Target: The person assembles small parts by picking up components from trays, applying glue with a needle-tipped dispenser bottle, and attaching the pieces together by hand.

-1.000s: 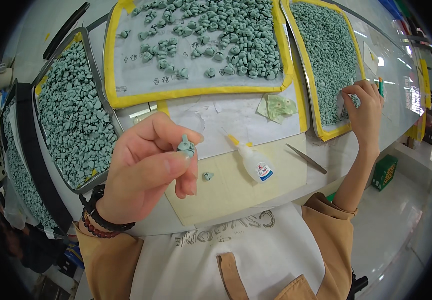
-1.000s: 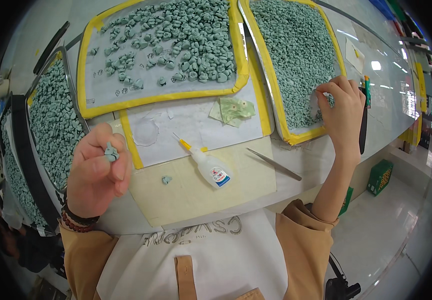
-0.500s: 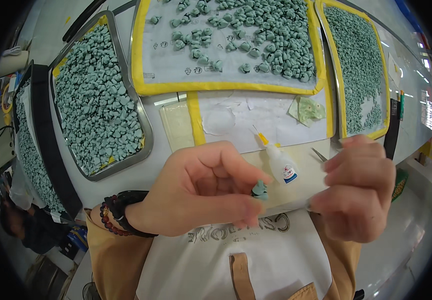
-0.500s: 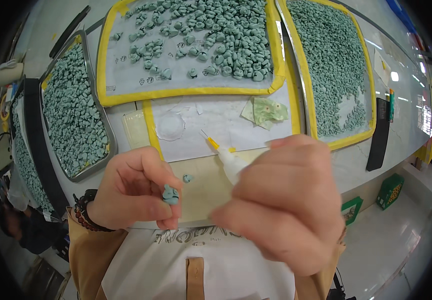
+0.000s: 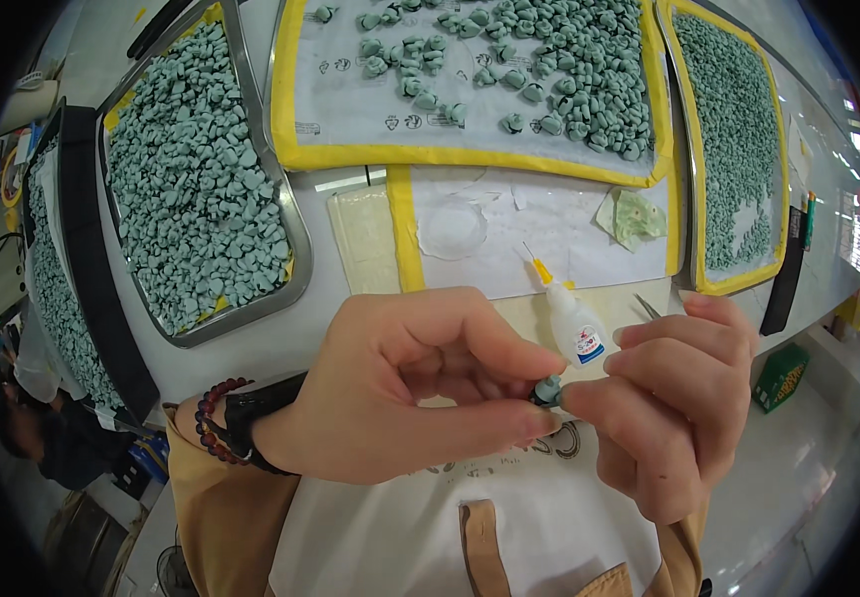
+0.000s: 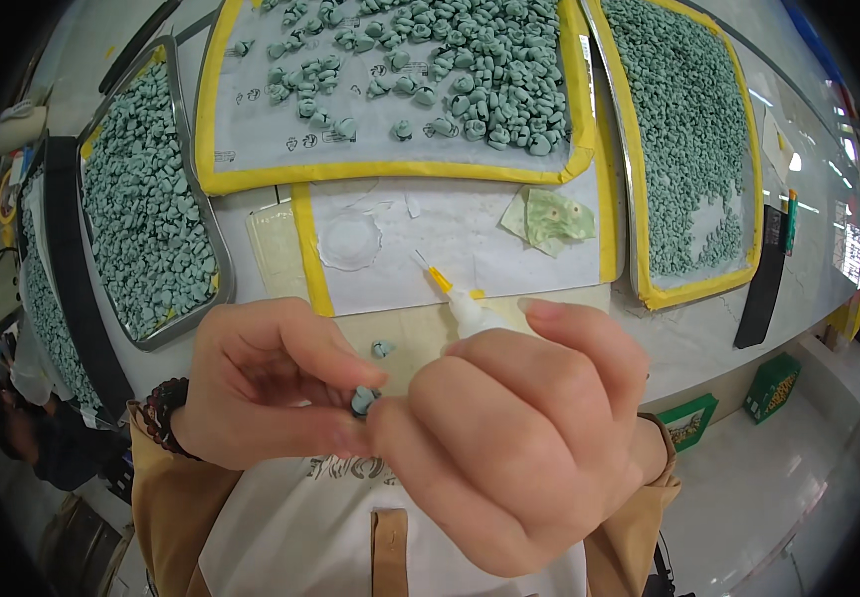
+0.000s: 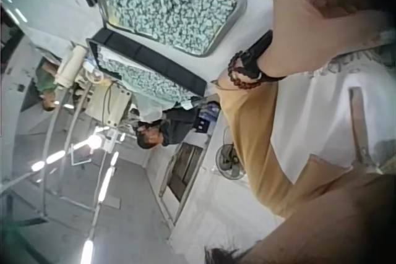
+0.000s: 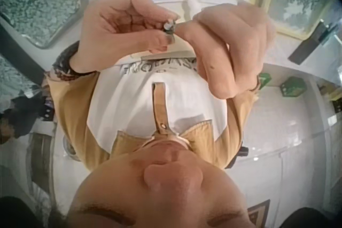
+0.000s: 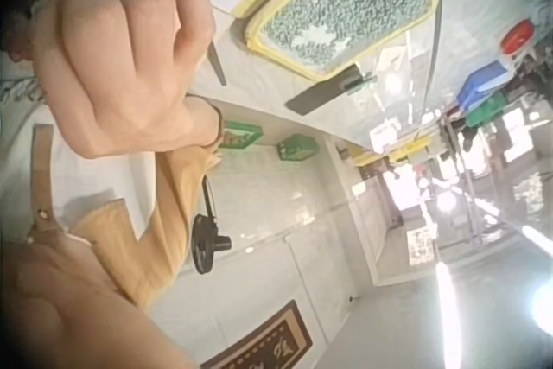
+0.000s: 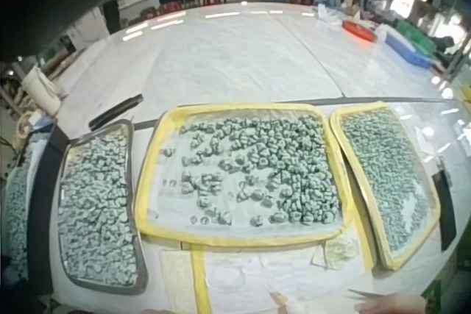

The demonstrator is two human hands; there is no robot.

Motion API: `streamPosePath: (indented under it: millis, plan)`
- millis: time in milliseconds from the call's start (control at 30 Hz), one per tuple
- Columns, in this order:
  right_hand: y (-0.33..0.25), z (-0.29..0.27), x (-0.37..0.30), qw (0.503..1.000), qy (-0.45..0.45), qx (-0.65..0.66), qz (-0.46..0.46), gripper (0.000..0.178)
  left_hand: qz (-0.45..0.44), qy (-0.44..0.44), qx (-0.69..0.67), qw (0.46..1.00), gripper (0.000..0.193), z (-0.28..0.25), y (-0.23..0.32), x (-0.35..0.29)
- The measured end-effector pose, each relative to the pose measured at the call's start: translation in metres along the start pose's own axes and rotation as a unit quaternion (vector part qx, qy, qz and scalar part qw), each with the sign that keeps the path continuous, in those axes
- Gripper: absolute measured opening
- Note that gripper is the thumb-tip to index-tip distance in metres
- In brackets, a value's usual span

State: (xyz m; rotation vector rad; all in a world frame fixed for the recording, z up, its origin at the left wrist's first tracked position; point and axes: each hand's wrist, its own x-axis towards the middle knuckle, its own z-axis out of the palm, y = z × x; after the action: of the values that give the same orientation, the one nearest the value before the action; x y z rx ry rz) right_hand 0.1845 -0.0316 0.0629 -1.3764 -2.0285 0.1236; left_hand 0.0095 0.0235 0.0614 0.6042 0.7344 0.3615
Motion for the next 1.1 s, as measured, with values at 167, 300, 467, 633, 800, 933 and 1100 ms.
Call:
streamPosePath:
  millis: [167,300,467,633,800,933,1100]
  plan:
    - [-0.007,0.005,-0.001,0.998,0.044,-0.046,0.012,0.012,0.079,-0.004,0.095,0.992,0.03,-0.002,-0.005,0.001]
    - [-0.007,-0.001,0.004,0.999,-0.003,-0.043,0.012,0.012,0.146,-0.012,0.155,0.977,0.029,-0.004,-0.005,0.002]
    - [-0.006,-0.007,0.007,1.0,-0.022,-0.001,0.02,0.014,0.236,-0.053,0.249,0.938,0.029,-0.009,-0.004,0.005]
    - [-0.003,-0.009,0.009,0.996,-0.025,0.075,0.037,0.016,0.205,-0.103,0.219,0.948,0.029,-0.008,0.002,0.004]
    - [0.003,-0.003,0.003,0.983,0.005,0.178,0.03,0.019,0.218,-0.178,0.256,0.925,0.028,-0.012,0.009,0.007]
    - [0.009,-0.009,0.004,0.979,-0.021,0.205,0.013,0.023,0.278,-0.181,0.237,0.913,0.027,-0.011,0.001,0.008]
    - [0.012,0.001,0.003,0.972,0.007,0.236,0.005,0.029,0.307,-0.142,0.229,0.913,0.024,-0.01,-0.003,0.007]
